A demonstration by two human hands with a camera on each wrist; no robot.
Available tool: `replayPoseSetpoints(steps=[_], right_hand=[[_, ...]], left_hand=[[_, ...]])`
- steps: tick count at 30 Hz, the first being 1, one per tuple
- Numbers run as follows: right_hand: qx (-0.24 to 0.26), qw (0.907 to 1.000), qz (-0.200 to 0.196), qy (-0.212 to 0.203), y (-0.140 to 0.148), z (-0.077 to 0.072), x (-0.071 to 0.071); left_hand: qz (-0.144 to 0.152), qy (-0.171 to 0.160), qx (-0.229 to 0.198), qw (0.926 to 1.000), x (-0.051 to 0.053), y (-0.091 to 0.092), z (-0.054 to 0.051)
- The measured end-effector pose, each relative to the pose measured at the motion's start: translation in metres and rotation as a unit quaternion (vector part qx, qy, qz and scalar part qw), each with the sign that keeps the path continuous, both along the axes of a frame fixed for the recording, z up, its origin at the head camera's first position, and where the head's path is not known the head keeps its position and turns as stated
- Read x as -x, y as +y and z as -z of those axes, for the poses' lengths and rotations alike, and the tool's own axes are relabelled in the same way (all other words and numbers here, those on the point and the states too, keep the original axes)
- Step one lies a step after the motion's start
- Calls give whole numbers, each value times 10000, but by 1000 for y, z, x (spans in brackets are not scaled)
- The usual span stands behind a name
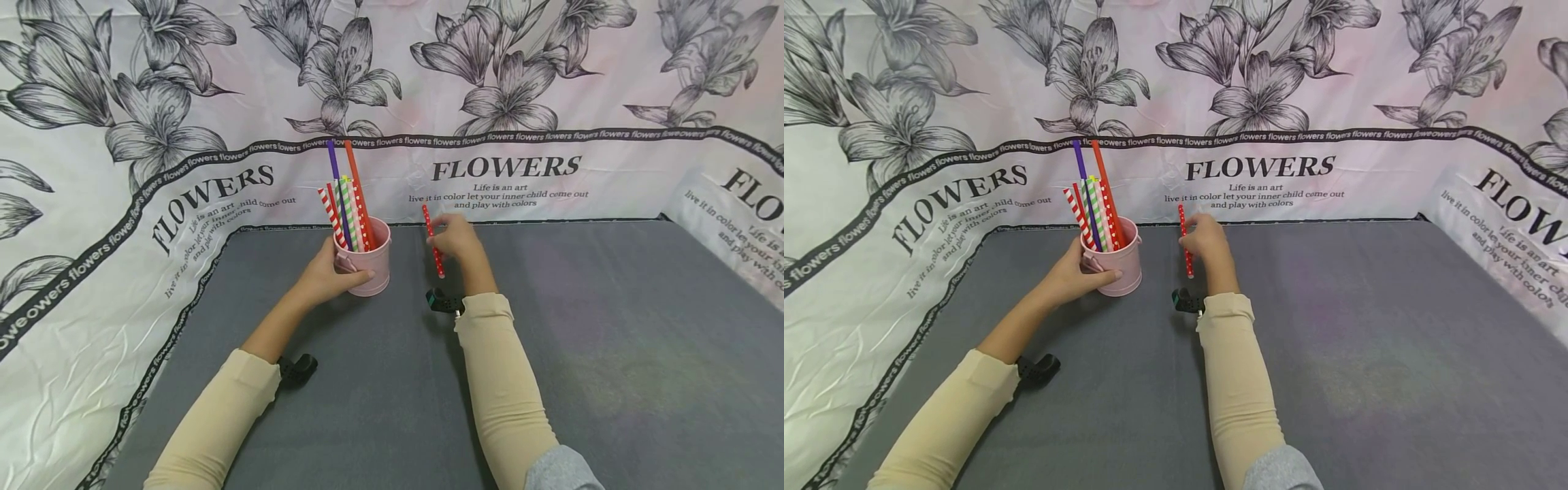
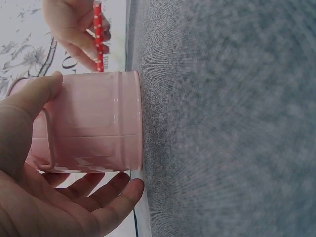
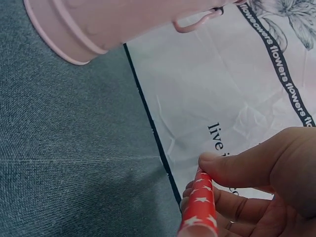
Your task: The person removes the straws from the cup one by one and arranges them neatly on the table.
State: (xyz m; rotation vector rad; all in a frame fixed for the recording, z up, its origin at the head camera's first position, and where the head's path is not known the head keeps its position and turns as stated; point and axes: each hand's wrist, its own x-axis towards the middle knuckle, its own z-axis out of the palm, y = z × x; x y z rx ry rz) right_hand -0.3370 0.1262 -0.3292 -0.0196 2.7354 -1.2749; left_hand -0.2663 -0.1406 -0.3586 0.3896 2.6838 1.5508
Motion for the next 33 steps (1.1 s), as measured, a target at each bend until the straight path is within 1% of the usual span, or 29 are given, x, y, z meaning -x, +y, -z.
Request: replayPoseSetpoints(steps=[4, 9, 15, 18, 22, 28, 33], right_hand=[[-37, 9998, -10, -197, 0, 1, 1], [-96, 9993, -50, -366, 0, 5, 3], [-61, 9986, -52, -516, 0, 12, 7], [-101, 9981, -110, -590, -1, 14, 6], [-275, 9977, -141, -598, -3, 14, 4], [-605, 9968, -73, -522, -6, 14, 3], [-737, 9960, -46, -502, -7, 17, 4]], left_hand=[[66, 44, -77, 9999, 1, 0, 1], [7, -34, -74, 10000, 2, 0, 2], [0, -30, -67, 10000, 0, 0, 1], [0, -33, -44, 10000, 0, 0, 1], [12, -34, -30, 10000, 0, 0, 2], [62, 30, -96, 9999, -1, 0, 0], [74, 37, -100, 9999, -1, 0, 0]])
